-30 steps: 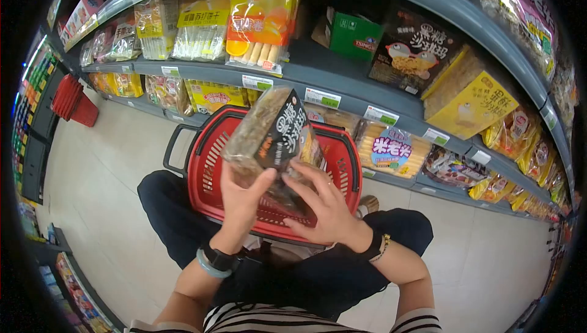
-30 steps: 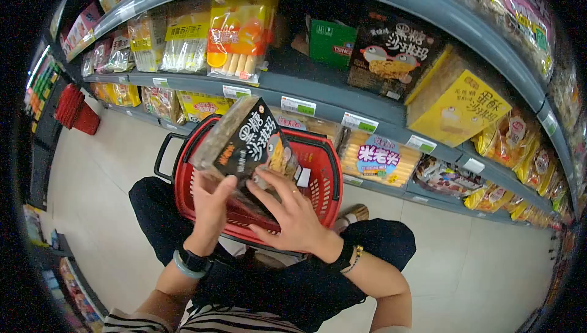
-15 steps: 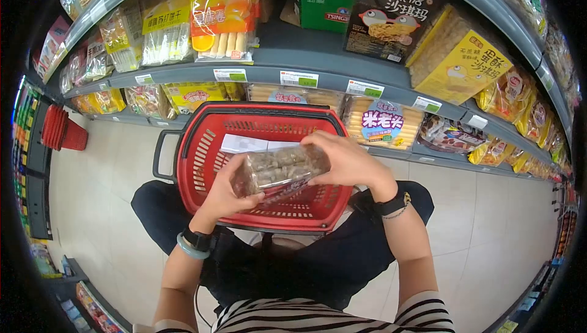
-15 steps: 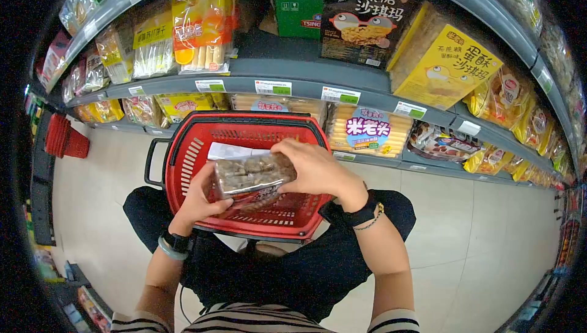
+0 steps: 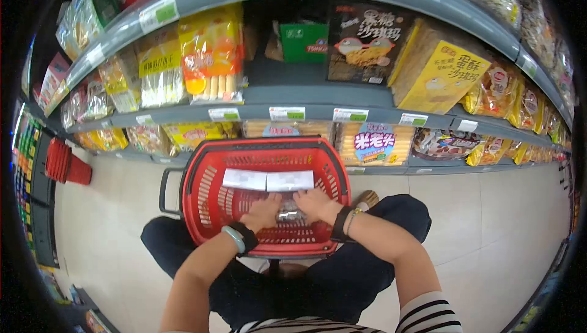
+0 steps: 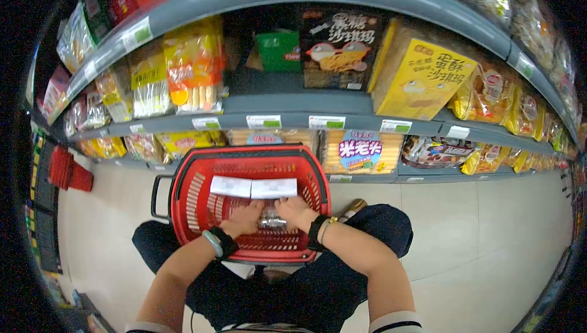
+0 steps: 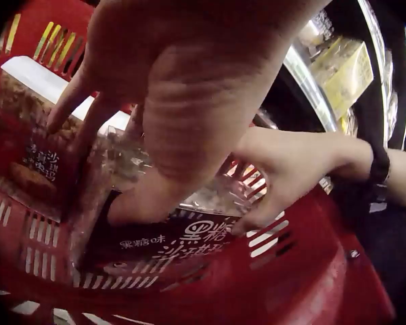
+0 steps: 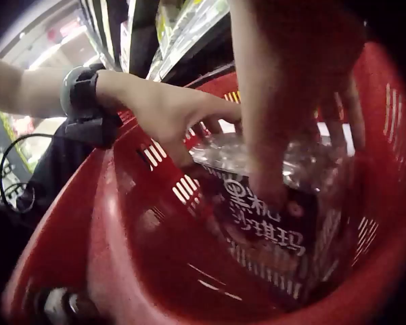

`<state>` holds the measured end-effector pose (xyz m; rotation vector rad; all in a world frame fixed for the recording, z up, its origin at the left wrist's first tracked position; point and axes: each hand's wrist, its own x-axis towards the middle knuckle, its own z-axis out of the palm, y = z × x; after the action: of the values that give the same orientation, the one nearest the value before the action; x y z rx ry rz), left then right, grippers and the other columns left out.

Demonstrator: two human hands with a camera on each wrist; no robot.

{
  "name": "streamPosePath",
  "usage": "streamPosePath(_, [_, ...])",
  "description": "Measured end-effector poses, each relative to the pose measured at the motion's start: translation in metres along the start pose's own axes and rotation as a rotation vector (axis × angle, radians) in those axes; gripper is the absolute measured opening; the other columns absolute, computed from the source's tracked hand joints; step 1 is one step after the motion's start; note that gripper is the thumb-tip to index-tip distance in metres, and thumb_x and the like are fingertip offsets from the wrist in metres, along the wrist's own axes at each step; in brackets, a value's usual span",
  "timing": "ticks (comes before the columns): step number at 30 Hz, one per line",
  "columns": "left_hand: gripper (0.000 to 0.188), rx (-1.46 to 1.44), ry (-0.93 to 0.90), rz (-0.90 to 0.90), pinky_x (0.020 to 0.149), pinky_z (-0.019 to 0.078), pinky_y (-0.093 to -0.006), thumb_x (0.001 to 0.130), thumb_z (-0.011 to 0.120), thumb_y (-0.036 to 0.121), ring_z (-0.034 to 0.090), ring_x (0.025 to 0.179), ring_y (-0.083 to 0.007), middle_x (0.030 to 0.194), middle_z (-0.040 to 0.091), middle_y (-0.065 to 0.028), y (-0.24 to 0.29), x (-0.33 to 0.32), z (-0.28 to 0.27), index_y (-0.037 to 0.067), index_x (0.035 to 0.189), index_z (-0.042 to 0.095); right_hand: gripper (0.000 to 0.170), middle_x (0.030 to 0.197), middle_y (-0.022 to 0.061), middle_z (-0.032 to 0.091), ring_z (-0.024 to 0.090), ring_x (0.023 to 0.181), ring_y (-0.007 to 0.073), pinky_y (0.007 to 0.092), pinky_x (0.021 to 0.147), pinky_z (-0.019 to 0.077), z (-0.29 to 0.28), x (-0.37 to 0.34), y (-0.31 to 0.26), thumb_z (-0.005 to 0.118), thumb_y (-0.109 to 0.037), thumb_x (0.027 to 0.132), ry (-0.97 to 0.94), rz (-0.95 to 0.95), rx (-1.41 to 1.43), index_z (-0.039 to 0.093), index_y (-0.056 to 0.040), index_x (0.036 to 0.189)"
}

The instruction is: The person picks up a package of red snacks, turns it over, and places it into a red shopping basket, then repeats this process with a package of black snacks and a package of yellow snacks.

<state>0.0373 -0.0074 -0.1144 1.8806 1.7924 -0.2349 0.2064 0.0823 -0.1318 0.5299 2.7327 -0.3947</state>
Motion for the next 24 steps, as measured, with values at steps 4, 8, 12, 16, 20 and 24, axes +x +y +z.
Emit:
streamPosePath(4, [0.054, 0.004, -0.082, 0.017, 0.077, 0.0524, -0.0506, 0.066, 0.067, 0.005, 0.059, 0.098, -0.0443, 0.117, 0.049, -0.0243, 0.001, 0.019, 0.019, 0.000, 0.112, 0.040, 0.053, 0.102, 0.0178, 0.062, 0.064, 0.093, 0.0332, 0.0418, 0.076, 0.0538, 0.015, 0.005, 0.006, 0.075, -0.025, 0.068, -0.143, 0.019, -0.001, 0.055, 0.0016, 0.108])
streamPosePath(8, [0.051, 0.007, -0.057, 0.070, 0.077, 0.0522, -0.0505, 0.071, 0.065, 0.008, 0.059, 0.099, -0.0446, 0.116, 0.049, -0.0244, -0.001, 0.025, 0.026, -0.001, 0.115, 0.040, 0.028, 0.101, 0.0168, 0.064, 0.065, 0.093, 0.0321, 0.0416, 0.076, 0.0532, 0.004, 0.008, 0.005, 0.061, -0.015, 0.078, -0.212, 0.026, 0.144, 0.059, 0.0005, 0.101])
streamPosePath(12, [0.054, 0.045, -0.126, 0.102, 0.084, 0.0504, -0.0489, 0.076, 0.064, 0.019, 0.059, 0.101, -0.0425, 0.125, 0.048, -0.0244, -0.007, 0.034, 0.013, 0.001, 0.123, 0.043, 0.029, 0.099, 0.0173, 0.064, 0.065, 0.088, 0.0332, 0.0420, 0.075, 0.0527, -0.020, 0.003, 0.001, 0.061, -0.016, 0.076, 0.078, -0.060, 0.189, 0.060, -0.0021, 0.101])
streamPosePath(16, [0.035, 0.030, -0.050, 0.065, 0.081, 0.0511, -0.0452, 0.076, 0.064, 0.031, 0.064, 0.092, -0.0367, 0.097, 0.066, -0.0215, 0.029, 0.041, -0.085, 0.006, 0.100, 0.066, 0.031, 0.097, 0.0184, 0.062, 0.063, 0.088, 0.0346, 0.0422, 0.075, 0.0518, -0.107, -0.036, 0.007, 0.063, -0.020, 0.077, 0.440, 0.039, 0.289, 0.058, -0.0030, 0.102])
streamPosePath(20, [0.019, -0.366, 0.554, 0.359, 0.072, 0.0499, -0.0419, 0.081, 0.058, 0.020, 0.064, 0.079, -0.0359, 0.081, 0.064, -0.0182, 0.056, 0.054, -0.202, 0.005, 0.092, 0.062, 0.037, 0.103, 0.0181, 0.058, 0.060, 0.094, 0.0308, 0.0380, 0.077, 0.0514, -0.155, -0.064, 0.048, 0.066, -0.018, 0.080, 1.238, 0.203, 0.488, 0.056, -0.0033, 0.112])
streamPosePath(24, [0.063, -0.400, 1.167, 0.500, 0.091, 0.0434, -0.0316, 0.081, 0.067, 0.012, 0.054, 0.109, -0.0230, 0.122, 0.053, -0.0174, 0.075, 0.103, -0.293, -0.006, 0.132, 0.033, 0.043, 0.119, 0.0182, 0.051, 0.058, 0.100, 0.0316, 0.0367, 0.078, 0.0514, -0.176, -0.080, 0.070, 0.064, -0.018, 0.084, 1.460, 0.313, 0.768, 0.049, -0.0023, 0.122])
